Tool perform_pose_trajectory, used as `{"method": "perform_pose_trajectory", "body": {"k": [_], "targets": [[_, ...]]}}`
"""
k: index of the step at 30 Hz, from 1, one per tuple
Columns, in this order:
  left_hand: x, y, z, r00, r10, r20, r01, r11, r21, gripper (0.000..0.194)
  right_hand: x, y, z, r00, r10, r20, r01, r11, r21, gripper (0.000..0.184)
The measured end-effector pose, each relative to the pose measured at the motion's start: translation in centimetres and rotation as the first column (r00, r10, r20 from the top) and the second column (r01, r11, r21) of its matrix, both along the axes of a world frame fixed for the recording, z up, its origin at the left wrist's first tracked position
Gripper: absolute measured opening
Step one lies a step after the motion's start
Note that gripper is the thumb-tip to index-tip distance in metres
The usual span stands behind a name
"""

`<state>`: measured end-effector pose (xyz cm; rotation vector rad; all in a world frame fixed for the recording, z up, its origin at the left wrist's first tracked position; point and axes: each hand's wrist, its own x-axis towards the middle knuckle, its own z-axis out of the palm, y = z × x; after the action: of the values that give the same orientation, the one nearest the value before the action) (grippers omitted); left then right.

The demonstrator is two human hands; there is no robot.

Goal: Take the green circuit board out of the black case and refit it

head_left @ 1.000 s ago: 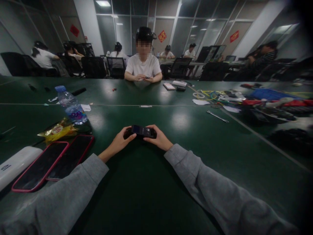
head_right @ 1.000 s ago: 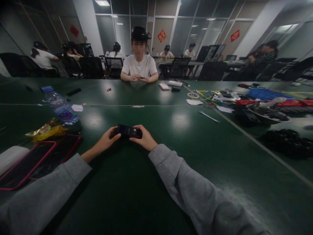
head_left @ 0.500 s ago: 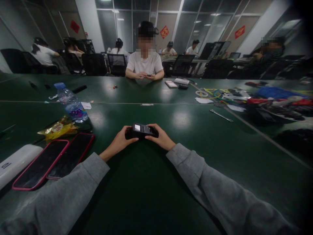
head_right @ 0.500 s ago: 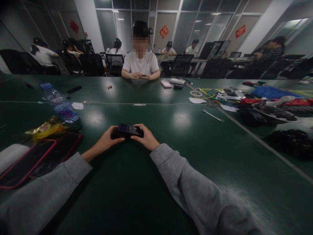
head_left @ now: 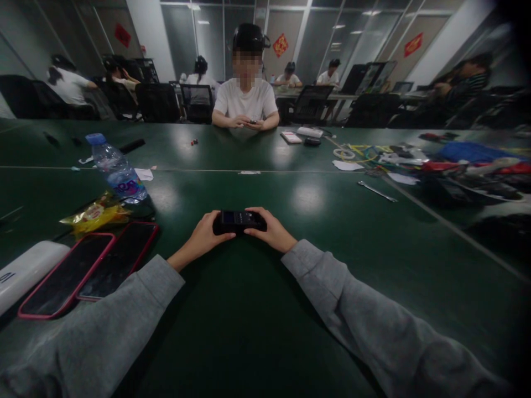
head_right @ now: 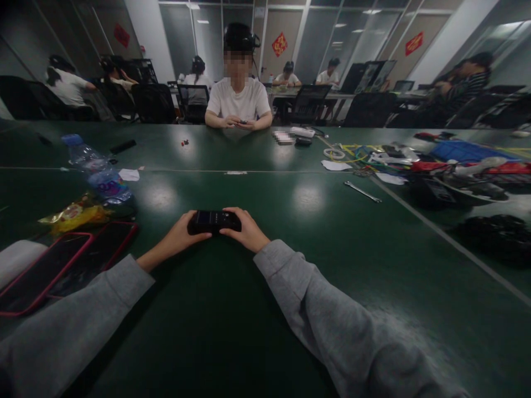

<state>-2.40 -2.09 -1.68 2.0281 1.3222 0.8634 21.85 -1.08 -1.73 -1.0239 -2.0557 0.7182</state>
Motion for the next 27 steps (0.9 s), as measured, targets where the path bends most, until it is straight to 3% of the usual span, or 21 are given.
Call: {"method": "perform_pose_trajectory", "body": {"k": [7,12,27], "targets": [[0.12,-0.11,0.23,0.979,-0.044,0.199,0.04,0.999,0.024,0.063,-0.09,-0.21,0.23,1.0,0.002,0.014,-0.002,1.0,0.023,0.056],[0.12,-0.1,0.59,0.973,-0.039,0.226,0.051,0.997,-0.049,0.051,-0.06,-0.19,0.41,0.999,0.007,0.034,-0.007,1.0,0.017,0.051],[0.04,0.26,0.51,0.967,-0.06,0.246,0.081,0.994,-0.073,0.049,0.09,-0.25,0.21,0.994,-0.045,0.099,0.04,0.998,0.052,0.056]]}}
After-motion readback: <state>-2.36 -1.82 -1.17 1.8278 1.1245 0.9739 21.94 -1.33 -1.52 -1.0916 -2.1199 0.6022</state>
